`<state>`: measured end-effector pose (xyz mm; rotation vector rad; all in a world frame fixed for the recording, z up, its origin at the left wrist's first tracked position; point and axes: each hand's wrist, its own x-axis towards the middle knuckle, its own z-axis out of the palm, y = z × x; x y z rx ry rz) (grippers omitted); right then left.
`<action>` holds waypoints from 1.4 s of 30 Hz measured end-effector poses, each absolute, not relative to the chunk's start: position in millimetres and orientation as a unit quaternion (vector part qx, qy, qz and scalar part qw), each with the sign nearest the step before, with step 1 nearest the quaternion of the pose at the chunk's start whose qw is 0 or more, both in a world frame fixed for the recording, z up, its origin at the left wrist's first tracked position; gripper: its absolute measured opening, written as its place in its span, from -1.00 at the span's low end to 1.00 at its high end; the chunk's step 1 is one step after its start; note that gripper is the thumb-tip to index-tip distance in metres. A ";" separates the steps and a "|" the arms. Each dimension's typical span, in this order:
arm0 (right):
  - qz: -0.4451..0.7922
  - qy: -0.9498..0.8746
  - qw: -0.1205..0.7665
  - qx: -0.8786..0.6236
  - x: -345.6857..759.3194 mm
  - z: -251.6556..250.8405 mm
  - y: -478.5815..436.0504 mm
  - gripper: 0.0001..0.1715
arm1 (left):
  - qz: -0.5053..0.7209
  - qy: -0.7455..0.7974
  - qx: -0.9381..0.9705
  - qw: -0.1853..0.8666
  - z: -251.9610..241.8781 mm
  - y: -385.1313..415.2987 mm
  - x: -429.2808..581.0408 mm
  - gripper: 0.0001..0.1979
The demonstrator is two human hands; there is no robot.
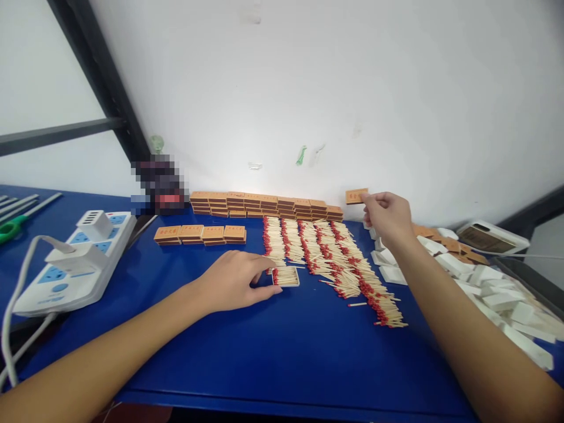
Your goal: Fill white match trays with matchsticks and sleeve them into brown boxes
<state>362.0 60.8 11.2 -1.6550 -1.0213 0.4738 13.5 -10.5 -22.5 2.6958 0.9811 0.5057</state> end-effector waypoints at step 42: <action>0.611 -0.653 0.278 -0.350 249.3 -29.5 -81.7 -0.26 | 0.349 0.228 0.892 0.173 -25.7 -13.0 16.9 -0.25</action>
